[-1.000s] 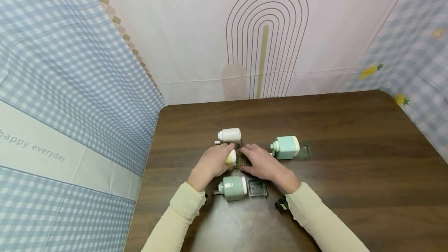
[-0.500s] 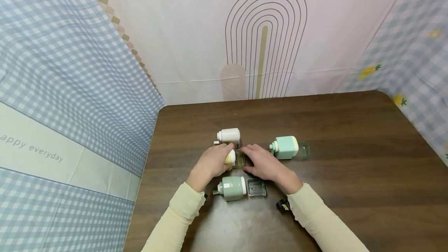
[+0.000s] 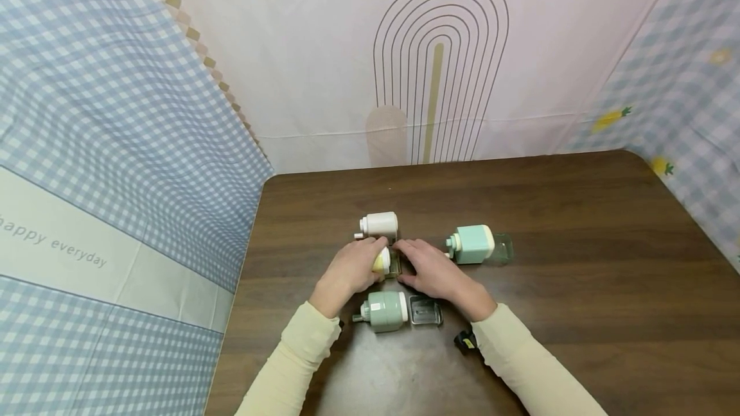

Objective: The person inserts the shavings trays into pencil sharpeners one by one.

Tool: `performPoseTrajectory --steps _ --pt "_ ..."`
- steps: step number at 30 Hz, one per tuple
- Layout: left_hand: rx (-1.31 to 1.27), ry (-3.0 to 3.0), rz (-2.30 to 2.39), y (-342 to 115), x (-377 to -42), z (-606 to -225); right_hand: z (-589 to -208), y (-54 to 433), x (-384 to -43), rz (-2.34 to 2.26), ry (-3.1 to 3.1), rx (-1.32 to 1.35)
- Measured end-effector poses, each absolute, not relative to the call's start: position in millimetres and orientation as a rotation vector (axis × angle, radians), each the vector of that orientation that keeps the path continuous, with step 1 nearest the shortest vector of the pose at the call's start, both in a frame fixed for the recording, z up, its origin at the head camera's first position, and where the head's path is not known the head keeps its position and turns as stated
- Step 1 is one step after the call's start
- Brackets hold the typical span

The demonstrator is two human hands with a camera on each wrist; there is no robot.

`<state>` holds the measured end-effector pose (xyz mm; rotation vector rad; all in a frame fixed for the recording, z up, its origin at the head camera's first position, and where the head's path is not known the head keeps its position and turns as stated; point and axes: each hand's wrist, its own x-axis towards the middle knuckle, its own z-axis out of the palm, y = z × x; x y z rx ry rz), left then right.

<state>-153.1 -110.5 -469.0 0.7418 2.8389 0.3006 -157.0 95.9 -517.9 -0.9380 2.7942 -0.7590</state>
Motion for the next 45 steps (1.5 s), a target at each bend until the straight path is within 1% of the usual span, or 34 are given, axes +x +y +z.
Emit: performPoseTrajectory --steps 45 --pt "0.729 2.847 0.342 -108.4 -152.9 -470.1 -523.2 94.1 -158.8 -0.772 2.83 -1.006"
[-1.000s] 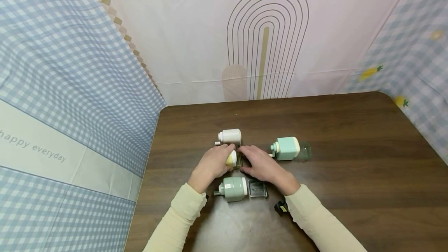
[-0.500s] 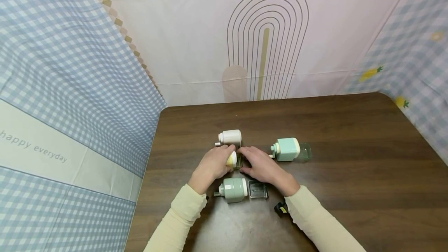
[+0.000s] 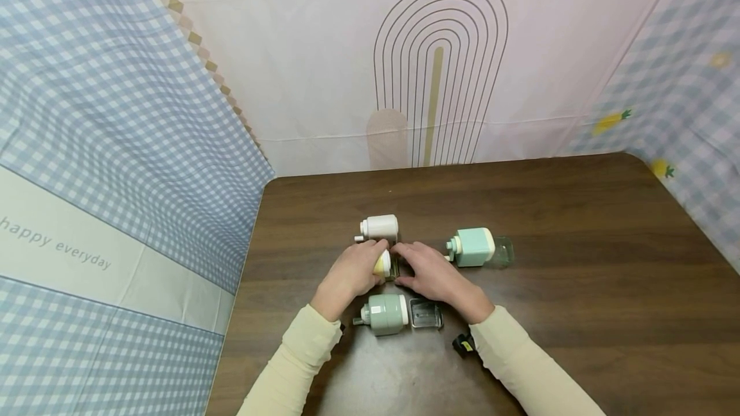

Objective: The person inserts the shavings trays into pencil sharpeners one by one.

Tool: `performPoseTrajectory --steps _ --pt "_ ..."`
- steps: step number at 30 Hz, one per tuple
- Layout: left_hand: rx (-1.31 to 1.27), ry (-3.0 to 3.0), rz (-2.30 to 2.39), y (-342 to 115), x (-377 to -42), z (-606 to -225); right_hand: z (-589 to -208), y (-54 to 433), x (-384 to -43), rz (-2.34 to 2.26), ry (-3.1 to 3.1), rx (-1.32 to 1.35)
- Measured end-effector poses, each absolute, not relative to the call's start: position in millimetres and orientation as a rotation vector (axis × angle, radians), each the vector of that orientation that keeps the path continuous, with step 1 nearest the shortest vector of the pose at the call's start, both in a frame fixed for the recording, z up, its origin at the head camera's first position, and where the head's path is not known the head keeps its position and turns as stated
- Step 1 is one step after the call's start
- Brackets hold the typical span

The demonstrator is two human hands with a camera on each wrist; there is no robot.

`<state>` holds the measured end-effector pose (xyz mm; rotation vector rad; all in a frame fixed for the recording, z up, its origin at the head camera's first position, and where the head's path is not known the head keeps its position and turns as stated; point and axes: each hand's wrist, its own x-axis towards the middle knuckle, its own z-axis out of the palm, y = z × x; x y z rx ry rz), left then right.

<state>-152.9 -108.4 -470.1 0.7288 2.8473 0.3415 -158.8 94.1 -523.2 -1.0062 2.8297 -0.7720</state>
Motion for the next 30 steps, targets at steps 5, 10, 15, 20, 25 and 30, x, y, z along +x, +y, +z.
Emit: performPoseTrajectory --steps 5,10,15,20,25,30 --pt "0.729 2.846 0.332 -108.3 -152.8 -469.4 -522.5 92.5 -159.1 -0.766 2.834 -1.005" --pt "0.727 2.843 0.332 -108.6 -152.6 -470.5 -522.6 91.2 -158.3 -0.765 2.836 -1.014" --pt "0.724 2.847 0.337 -108.3 -152.6 -472.4 -523.7 90.9 -158.4 -0.763 2.838 -1.008" --pt "0.725 2.857 0.334 -107.5 -151.7 -472.7 -524.2 90.0 -158.7 -0.764 2.834 -1.006" --pt "0.717 2.863 0.335 -106.6 -151.4 -471.8 -524.4 89.4 -158.6 -0.765 2.833 -1.0" --pt "0.712 2.866 0.331 -105.6 -151.4 -470.8 -524.4 89.0 -158.6 -0.767 2.844 -0.996"
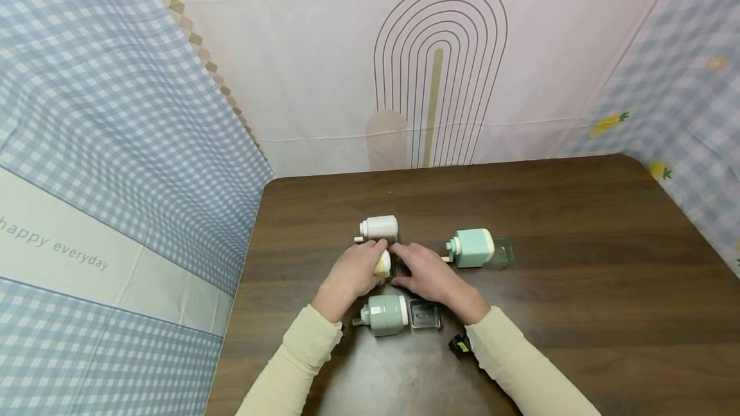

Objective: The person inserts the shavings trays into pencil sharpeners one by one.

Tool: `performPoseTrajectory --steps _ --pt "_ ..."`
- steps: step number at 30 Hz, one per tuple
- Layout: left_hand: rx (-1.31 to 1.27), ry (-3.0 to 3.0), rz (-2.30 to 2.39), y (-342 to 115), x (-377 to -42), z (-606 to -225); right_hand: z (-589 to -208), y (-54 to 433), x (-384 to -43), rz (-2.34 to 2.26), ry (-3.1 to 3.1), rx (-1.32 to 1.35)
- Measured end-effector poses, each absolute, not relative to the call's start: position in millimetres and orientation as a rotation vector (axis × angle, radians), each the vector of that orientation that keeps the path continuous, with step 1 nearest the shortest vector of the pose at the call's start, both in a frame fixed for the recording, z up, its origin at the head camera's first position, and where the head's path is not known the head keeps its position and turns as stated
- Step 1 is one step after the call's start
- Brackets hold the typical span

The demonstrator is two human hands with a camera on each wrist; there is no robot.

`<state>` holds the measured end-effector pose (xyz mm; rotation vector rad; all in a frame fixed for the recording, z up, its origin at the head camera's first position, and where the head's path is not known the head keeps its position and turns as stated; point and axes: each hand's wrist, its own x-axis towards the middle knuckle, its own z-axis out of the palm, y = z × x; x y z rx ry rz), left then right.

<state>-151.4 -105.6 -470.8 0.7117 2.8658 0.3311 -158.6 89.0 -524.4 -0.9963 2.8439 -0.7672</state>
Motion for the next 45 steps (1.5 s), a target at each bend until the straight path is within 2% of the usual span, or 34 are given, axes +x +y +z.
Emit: performPoseTrajectory --steps 45 --pt "0.682 2.86 0.307 -104.6 -151.7 -470.7 -524.6 79.7 -159.7 -0.806 2.849 -0.962"
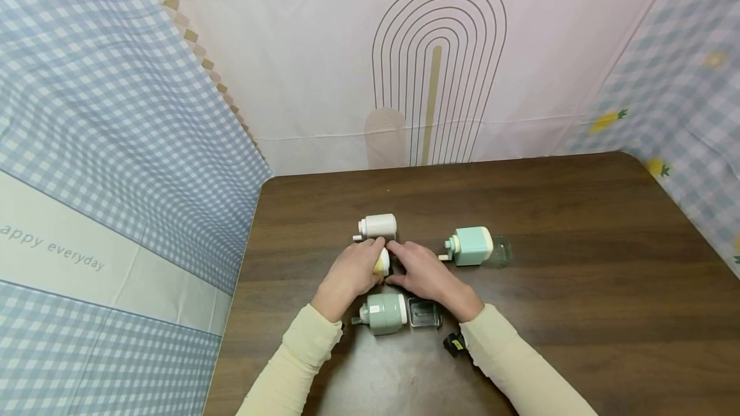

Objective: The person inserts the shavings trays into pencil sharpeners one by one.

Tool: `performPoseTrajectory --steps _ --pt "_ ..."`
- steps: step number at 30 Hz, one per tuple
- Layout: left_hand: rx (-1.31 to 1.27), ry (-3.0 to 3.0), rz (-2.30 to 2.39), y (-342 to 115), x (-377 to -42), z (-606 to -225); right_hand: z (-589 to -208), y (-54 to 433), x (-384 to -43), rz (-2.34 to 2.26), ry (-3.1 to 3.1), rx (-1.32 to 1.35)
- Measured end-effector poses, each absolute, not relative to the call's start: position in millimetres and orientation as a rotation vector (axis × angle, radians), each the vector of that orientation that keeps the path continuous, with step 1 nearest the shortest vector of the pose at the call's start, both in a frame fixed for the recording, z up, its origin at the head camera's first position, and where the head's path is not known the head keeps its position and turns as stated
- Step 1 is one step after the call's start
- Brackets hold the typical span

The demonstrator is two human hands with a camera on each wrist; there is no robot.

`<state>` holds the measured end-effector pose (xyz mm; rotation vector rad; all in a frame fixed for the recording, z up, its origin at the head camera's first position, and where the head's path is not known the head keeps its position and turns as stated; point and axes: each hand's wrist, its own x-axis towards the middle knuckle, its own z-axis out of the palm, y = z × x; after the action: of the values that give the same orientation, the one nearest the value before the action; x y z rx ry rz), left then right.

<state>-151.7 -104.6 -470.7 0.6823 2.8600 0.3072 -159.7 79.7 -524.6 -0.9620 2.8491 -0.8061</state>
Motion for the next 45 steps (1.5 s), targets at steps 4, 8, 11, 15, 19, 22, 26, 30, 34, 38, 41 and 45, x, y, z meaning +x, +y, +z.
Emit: performPoseTrajectory --steps 4,8,11,15,19,22,26,30,34,38,41,45 --pt "0.677 2.86 0.31 -104.8 -151.8 -470.8 -527.1 78.6 -160.4 -0.807 2.851 -0.948" --pt "0.67 2.857 0.304 -105.0 -152.1 -471.5 -529.0 78.6 -160.7 -0.813 2.854 -0.944" --pt "0.675 2.852 0.292 -105.0 -153.0 -472.0 -529.6 78.8 -160.4 -0.817 2.849 -0.938" --pt "0.668 2.817 0.296 -106.0 -155.0 -469.9 -529.5 79.3 -159.8 -0.819 2.847 -0.93" --pt "0.621 2.752 0.341 -107.7 -157.2 -465.3 -529.1 80.3 -159.4 -0.822 2.845 -0.946" --pt "0.599 2.719 0.364 -109.3 -158.2 -462.8 -528.2 81.3 -159.1 -0.829 2.829 -0.961" --pt "0.607 2.714 0.356 -110.0 -158.8 -462.6 -526.0 84.1 -158.6 -0.843 2.803 -0.96" --pt "0.611 2.717 0.354 -110.4 -159.5 -462.7 -521.4 87.6 -158.2 -0.857 2.781 -0.962" --pt "0.618 2.714 0.417 -113.3 -159.4 -455.4 -514.6 92.8 -156.9 -0.858 2.779 -0.976" --pt "0.665 2.708 0.5 -117.9 -159.5 -440.6 -505.4 100.8 -155.6 -0.846 2.802 -0.974" --pt "0.688 2.704 0.548 -120.4 -158.4 -427.7 -496.7 106.9 -155.0 -0.834 2.837 -0.991" --pt "0.711 2.761 0.624 -121.1 -155.7 -414.1 -484.5 114.1 -154.8 -0.808 2.924 -1.068"
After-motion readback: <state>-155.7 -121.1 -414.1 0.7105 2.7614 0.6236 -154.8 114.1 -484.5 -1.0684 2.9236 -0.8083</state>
